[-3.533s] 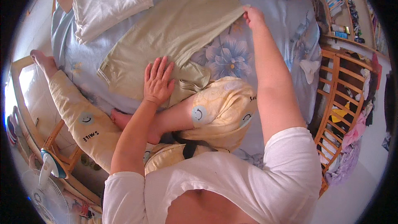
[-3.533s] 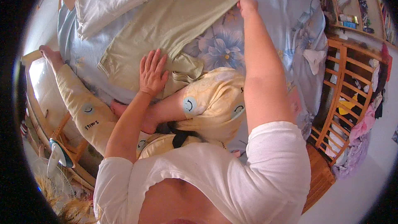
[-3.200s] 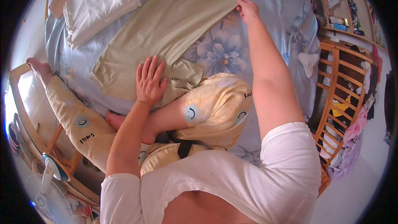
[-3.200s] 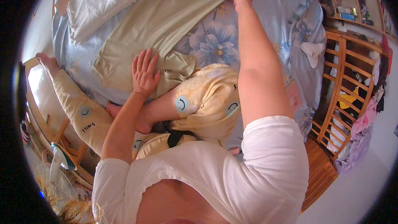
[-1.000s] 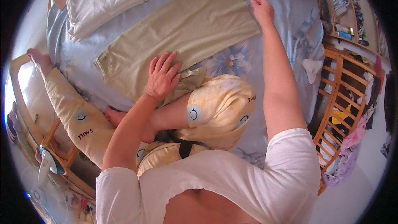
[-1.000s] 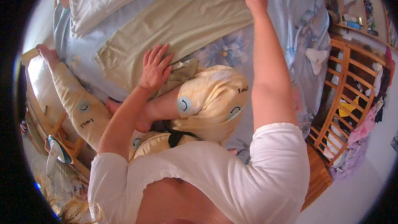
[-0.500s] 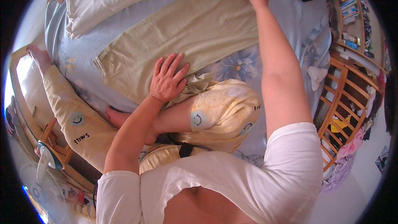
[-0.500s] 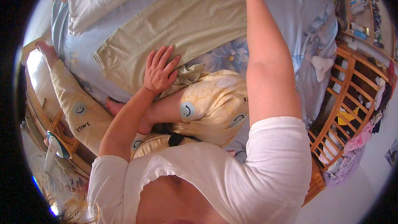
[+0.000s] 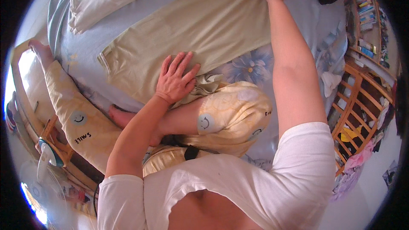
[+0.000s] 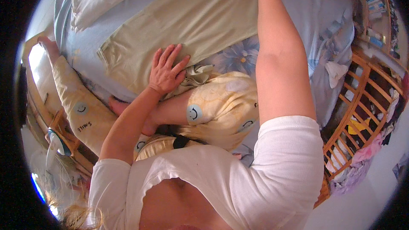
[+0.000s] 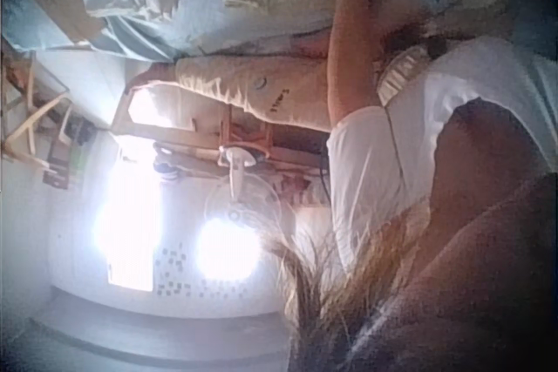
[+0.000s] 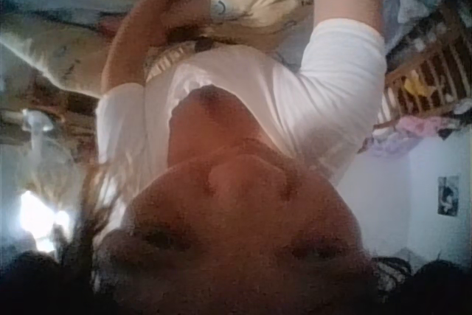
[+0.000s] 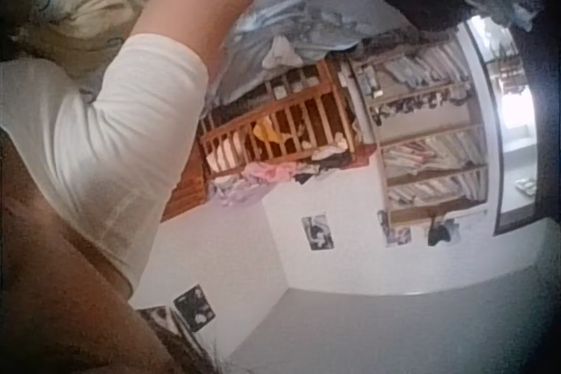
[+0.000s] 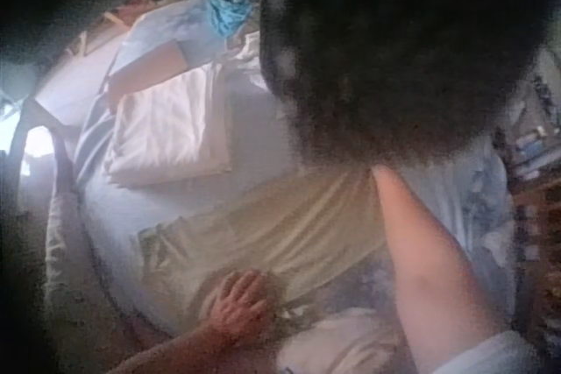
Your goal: The person folds a white shirt and a green shirt by hand while sitting on a bed.
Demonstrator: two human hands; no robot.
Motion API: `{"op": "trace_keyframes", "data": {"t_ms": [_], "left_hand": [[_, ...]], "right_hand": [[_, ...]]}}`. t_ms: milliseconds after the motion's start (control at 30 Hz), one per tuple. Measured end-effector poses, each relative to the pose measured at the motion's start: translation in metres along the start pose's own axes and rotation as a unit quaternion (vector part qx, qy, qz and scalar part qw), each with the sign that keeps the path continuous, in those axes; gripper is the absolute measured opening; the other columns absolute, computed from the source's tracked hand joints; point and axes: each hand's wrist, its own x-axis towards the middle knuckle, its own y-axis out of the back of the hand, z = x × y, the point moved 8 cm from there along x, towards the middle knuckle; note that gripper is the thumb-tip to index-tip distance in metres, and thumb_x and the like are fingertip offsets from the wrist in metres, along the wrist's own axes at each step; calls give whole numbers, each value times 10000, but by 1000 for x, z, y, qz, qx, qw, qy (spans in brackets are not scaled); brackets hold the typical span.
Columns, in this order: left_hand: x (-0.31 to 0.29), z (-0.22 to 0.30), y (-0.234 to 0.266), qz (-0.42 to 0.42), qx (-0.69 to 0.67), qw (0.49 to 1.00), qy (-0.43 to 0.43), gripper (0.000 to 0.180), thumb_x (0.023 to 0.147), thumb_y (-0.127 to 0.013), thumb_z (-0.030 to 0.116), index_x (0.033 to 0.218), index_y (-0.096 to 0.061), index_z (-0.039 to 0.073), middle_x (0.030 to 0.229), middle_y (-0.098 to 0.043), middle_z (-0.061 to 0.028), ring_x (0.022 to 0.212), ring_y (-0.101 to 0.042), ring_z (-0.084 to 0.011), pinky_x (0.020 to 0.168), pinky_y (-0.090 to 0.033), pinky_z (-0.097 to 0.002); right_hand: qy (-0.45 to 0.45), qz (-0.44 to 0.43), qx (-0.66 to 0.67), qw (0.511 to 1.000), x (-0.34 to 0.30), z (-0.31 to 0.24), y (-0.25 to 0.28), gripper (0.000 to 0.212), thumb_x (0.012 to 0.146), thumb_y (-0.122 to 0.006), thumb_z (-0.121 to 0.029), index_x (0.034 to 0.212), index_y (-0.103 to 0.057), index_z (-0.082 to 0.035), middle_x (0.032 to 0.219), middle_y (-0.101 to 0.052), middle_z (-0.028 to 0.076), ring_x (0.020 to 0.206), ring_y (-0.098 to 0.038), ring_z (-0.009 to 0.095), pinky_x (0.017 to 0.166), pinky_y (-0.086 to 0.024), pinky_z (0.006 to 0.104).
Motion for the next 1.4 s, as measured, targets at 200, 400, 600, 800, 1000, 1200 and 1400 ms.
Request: {"op": "trace_keyframes", "data": {"t_ms": [200, 400, 600, 800, 1000, 1200, 1400], "left_hand": [[2, 1, 0, 6, -14, 1000, -9, 461, 729, -625, 257, 1186, -570, 237, 1390, -394, -74, 1276, -359, -269, 1058, -233, -490], [1, -1, 2, 22, -4, 1000, 1, 406, 730, -620, 257, 1135, -596, 231, 1362, -422, -60, 1267, -368, -259, 1057, -246, -489], [-7, -7, -15, -11, 25, 1000, 3, 442, 723, -637, 299, 1160, -591, 245, 1370, -411, -57, 1272, -354, -283, 1059, -206, -527], [3, 1, 5, 17, 2, 1000, 4, 424, 744, -621, 297, 1165, -586, 261, 1383, -402, -31, 1284, -351, -246, 1060, -222, -512], [21, -30, 5, 27, -228, 973, -12, 420, 796, -597, 279, 1204, -563, 185, 1382, -403, -42, 1295, -337, -264, 1064, -223, -506], [103, -58, 28, 7, 81, 996, -44, 558, 837, -554, 357, 1351, -417, 189, 1443, -317, -92, 1337, -264, -311, 1086, -187, -492], [99, -72, 36, 45, 107, 993, 1, 684, 809, -565, 476, 1396, -344, 201, 1468, -269, -91, 1348, -232, -336, 1096, -164, -497]], "right_hand": [[13, 44, 33, 998, 8, 12, 6, 153, 824, -587, -213, 911, -607, -89, 794, -658, 57, 770, -616, 220, 704, -475, 331], [335, -29, 317, 887, -183, -98, 33, 95, 851, -559, -91, 943, -566, -71, 899, -611, 93, 810, -599, 232, 740, -481, 323], [620, -249, 154, 728, -317, -125, 7, 552, 807, -595, -320, 1322, -446, -189, 1371, -402, 85, 1251, -393, 264, 999, -329, 447], [463, 18, -35, 886, -158, -56, 18, 512, 827, -577, -337, 1291, -464, -154, 1348, -394, 126, 1179, -418, 322, 955, -333, 471], [467, -23, 74, 881, -194, -68, 43, 513, 784, -609, -200, 1260, -468, -74, 1316, -395, 151, 1135, -442, 331, 935, -355, 446], [349, -38, -88, 932, -189, -13, 18, 624, 822, -569, -420, 1354, -368, -163, 1415, -288, 160, 1311, -254, 356, 1009, -196, 584], [260, -48, -139, 954, -167, 35, 21, 722, 833, -495, -564, 1420, -247, -224, 1467, -178, 218, 1349, -132, 433, 1014, -125, 643]]}}
